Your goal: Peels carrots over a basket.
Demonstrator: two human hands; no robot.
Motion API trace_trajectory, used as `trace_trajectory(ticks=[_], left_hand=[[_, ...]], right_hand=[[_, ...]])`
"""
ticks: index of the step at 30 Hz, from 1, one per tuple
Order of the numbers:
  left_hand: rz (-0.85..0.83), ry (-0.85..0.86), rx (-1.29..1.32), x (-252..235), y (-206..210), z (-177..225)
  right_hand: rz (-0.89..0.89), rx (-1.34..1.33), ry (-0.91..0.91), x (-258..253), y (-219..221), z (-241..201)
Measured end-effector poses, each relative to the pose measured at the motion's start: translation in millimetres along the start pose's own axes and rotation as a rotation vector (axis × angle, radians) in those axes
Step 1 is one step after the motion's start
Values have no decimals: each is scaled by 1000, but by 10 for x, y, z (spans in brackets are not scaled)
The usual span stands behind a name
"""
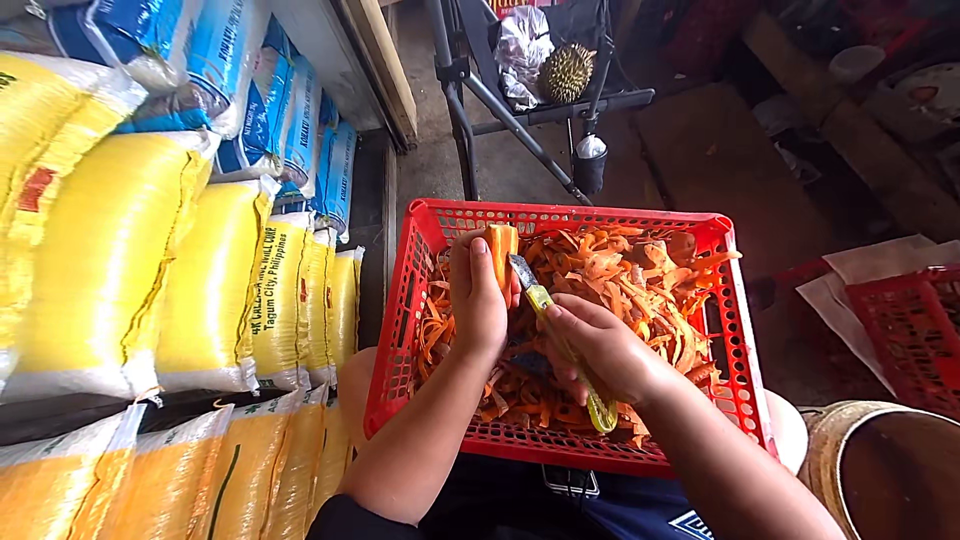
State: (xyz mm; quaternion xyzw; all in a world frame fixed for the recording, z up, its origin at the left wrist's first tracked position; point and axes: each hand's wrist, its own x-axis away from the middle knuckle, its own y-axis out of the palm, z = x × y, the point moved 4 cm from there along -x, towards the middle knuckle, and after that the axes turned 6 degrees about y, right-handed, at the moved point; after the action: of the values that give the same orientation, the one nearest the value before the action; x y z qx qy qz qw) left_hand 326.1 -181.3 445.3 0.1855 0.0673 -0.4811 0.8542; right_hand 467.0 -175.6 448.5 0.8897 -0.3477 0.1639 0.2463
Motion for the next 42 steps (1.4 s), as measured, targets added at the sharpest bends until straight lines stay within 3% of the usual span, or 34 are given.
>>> trace_trajectory(ticks=[2, 6, 9, 14, 25, 30, 35, 42], left_hand=[[-6, -100, 70, 4, 11, 10], [18, -327, 203, -21, 3, 11], [-59, -396, 168, -81, -43, 23], [-77, -447, 136, -88, -56, 56], [-121, -385, 64, -132, -136, 101], [-80, -305, 130, -91, -99, 104], [-31, -270, 193, -27, -48, 77], [-53, -172, 165, 0, -46, 73]], right_hand=[[99, 223, -127, 7, -66, -23], [561, 1024, -654, 43, -193, -48], [690, 1142, -718, 102, -273, -128], [769, 1151, -793, 162, -299, -190], [830, 1218, -901, 191, -271, -190], [717, 1032, -810, 132, -241, -144], [445, 679, -589, 63, -147, -49], [361, 437, -520, 73, -83, -48]])
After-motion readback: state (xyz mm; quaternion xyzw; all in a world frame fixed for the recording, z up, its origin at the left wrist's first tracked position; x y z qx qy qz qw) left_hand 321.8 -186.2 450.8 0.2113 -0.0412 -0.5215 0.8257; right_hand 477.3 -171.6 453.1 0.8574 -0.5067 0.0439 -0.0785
